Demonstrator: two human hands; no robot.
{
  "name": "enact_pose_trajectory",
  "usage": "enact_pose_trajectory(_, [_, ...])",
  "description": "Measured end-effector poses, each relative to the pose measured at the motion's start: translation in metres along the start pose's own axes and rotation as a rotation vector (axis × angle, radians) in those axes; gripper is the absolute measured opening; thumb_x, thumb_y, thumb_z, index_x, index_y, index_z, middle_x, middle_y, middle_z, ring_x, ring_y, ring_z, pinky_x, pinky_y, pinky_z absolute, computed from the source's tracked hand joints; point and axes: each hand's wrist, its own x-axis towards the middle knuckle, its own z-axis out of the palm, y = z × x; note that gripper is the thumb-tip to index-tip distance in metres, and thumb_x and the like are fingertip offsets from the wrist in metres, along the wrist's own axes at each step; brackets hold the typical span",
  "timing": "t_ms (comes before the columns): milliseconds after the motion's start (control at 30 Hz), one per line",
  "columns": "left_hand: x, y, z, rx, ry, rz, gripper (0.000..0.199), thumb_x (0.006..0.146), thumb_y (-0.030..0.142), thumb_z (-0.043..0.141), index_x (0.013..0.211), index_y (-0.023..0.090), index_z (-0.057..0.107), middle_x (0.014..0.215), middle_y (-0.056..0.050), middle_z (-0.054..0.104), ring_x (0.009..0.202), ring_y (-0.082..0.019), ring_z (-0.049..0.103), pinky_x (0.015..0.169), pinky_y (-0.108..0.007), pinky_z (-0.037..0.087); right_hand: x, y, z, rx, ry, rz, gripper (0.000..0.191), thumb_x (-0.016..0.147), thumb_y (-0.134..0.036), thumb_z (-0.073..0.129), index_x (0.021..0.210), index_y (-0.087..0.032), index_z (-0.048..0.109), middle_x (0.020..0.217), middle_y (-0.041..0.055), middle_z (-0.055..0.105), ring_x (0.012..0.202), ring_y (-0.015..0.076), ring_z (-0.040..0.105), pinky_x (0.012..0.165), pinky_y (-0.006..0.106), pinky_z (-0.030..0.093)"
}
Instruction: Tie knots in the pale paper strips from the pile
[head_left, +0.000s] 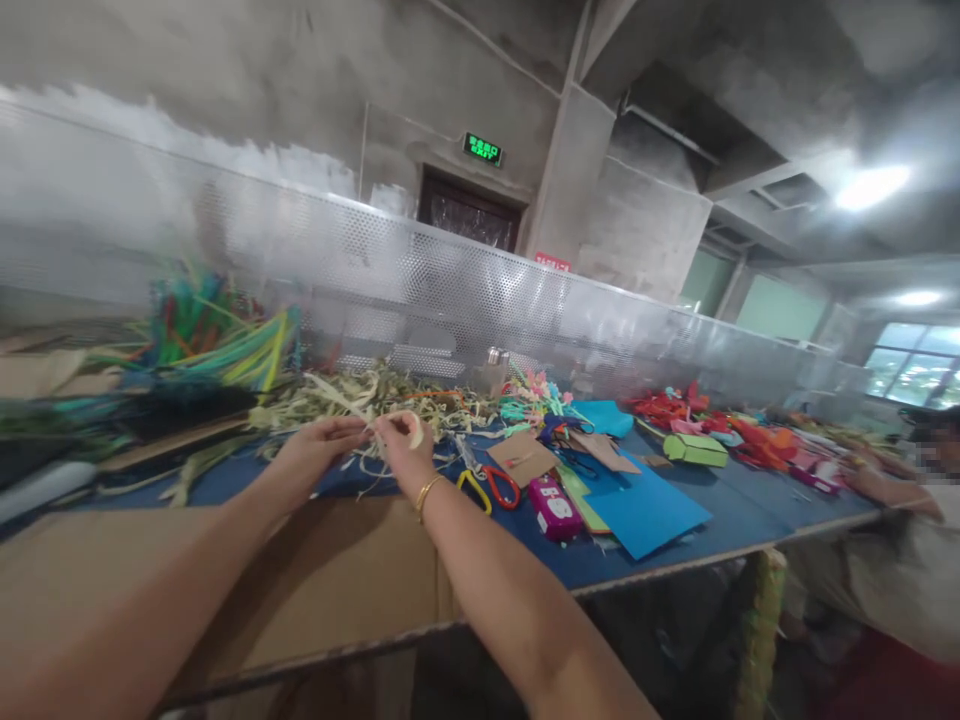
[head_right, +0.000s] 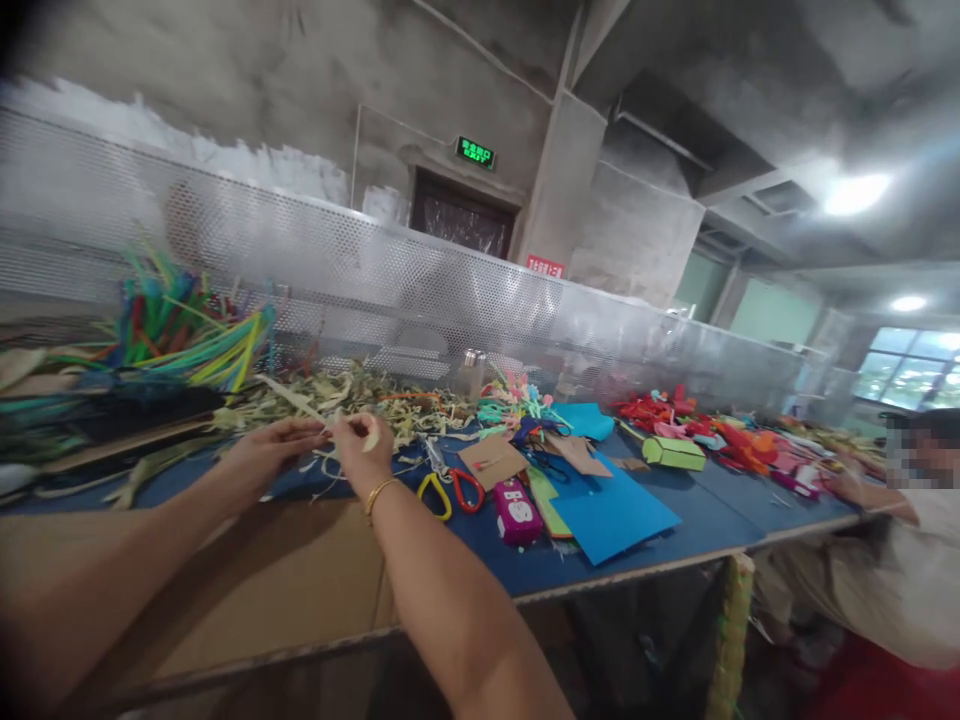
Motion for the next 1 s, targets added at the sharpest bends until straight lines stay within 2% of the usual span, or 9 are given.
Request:
enact_pose_trajectory(67, [0.0, 0.002, -0.002, 0.002, 0.011, 0.059, 0.043, 0.053, 0.038, 0.079, 0.088, 0.016, 0.067, 0.082, -0.006, 0.071, 0.076, -0.019, 0.062, 0.069, -0.028, 0.047, 0.001, 0.001, 0.0, 0.147, 0.013, 0.063, 0.019, 0.066, -0.035, 0.066, 0.069, -0.017, 0.061, 0.063, -0.0014, 0.061, 0.06, 0.0114, 0.056, 0.064, 0.024, 0.047])
enact_pose_trajectory(233, [-0.001, 0.006, -0.01, 0.413, 0.293, 0.387, 0.023, 0.064, 0.039, 0.071, 0.08, 0.022, 0.072, 0.088, -0.006, 0.07, 0.093, -0.025, 0.061, 0.083, -0.03, 0.044, 0.003, -0.003, -0.004, 0.346, 0.091, 0.223, 0.027, 0.058, -0.033, 0.074, 0.073, -0.018, 0.058, 0.059, -0.0037, 0.059, 0.053, 0.0089, 0.053, 0.05, 0.019, 0.041])
enact_pose_trajectory(300, [-0.002, 0.004, -0.009, 0.494, 0.256, 0.467, 0.018, 0.066, 0.039, 0.069, 0.075, 0.023, 0.073, 0.085, -0.005, 0.07, 0.091, -0.024, 0.062, 0.084, -0.03, 0.043, 0.002, -0.005, -0.006, 0.379, 0.122, 0.246, 0.027, 0.056, -0.031, 0.075, 0.072, -0.017, 0.058, 0.058, -0.0041, 0.059, 0.052, 0.0082, 0.052, 0.047, 0.018, 0.039])
enact_pose_trajectory(400, [-0.002, -0.002, -0.002, 0.47, 0.058, 0.409, 0.023, 0.069, 0.043, 0.067, 0.078, 0.023, 0.075, 0.086, -0.005, 0.072, 0.085, -0.024, 0.064, 0.08, -0.03, 0.045, 0.0, -0.007, -0.006, 0.407, 0.133, 0.246, 0.028, 0.055, -0.03, 0.076, 0.071, -0.018, 0.057, 0.058, -0.0041, 0.059, 0.052, 0.0083, 0.053, 0.046, 0.018, 0.04])
enact_pose_trajectory(533, [-0.002, -0.006, 0.009, 0.213, 0.061, 0.293, 0.04, 0.063, 0.044, 0.072, 0.095, 0.019, 0.073, 0.099, -0.007, 0.073, 0.095, -0.025, 0.064, 0.086, -0.032, 0.045, -0.003, -0.005, -0.003, 0.428, 0.107, 0.261, 0.028, 0.055, -0.03, 0.076, 0.07, -0.018, 0.057, 0.057, -0.0043, 0.058, 0.051, 0.0087, 0.053, 0.046, 0.019, 0.041])
enact_pose_trajectory(733, [-0.004, 0.0, 0.012, -0.036, -0.036, 0.142, 0.037, 0.062, 0.04, 0.075, 0.088, 0.015, 0.072, 0.106, -0.009, 0.071, 0.093, -0.023, 0.064, 0.083, -0.031, 0.047, -0.008, -0.003, 0.0, 0.39, 0.006, 0.277, 0.025, 0.056, -0.032, 0.074, 0.067, -0.018, 0.057, 0.052, -0.0047, 0.056, 0.048, 0.0081, 0.05, 0.045, 0.019, 0.039])
enact_pose_trajectory(867, [0.001, -0.004, 0.007, -0.097, 0.026, 0.087, 0.04, 0.06, 0.039, 0.078, 0.09, 0.013, 0.072, 0.092, -0.008, 0.073, 0.084, -0.02, 0.064, 0.073, -0.028, 0.048, -0.004, 0.0, -0.005, 0.202, -0.082, 0.161, 0.02, 0.06, -0.032, 0.071, 0.07, -0.017, 0.063, 0.057, -0.0022, 0.061, 0.053, 0.0097, 0.054, 0.05, 0.02, 0.043])
enact_pose_trajectory(933, [0.003, -0.007, 0.005, -0.166, 0.065, 0.048, 0.039, 0.059, 0.037, 0.079, 0.089, 0.013, 0.072, 0.082, -0.006, 0.072, 0.075, -0.018, 0.063, 0.065, -0.026, 0.048, 0.003, 0.002, -0.013, 0.09, -0.147, 0.055, 0.021, 0.06, -0.026, 0.069, 0.079, -0.017, 0.068, 0.069, -0.0006, 0.067, 0.063, 0.0111, 0.059, 0.061, 0.022, 0.048])
enact_pose_trajectory(1000, [0.003, -0.007, 0.004, -0.238, 0.076, -0.002, 0.036, 0.057, 0.033, 0.08, 0.086, 0.013, 0.071, 0.074, -0.004, 0.069, 0.067, -0.014, 0.061, 0.058, -0.023, 0.046, 0.011, 0.002, -0.021, 0.003, -0.126, 0.016, 0.025, 0.059, -0.02, 0.068, 0.084, -0.019, 0.07, 0.077, -0.0003, 0.07, 0.072, 0.0124, 0.061, 0.071, 0.025, 0.049])
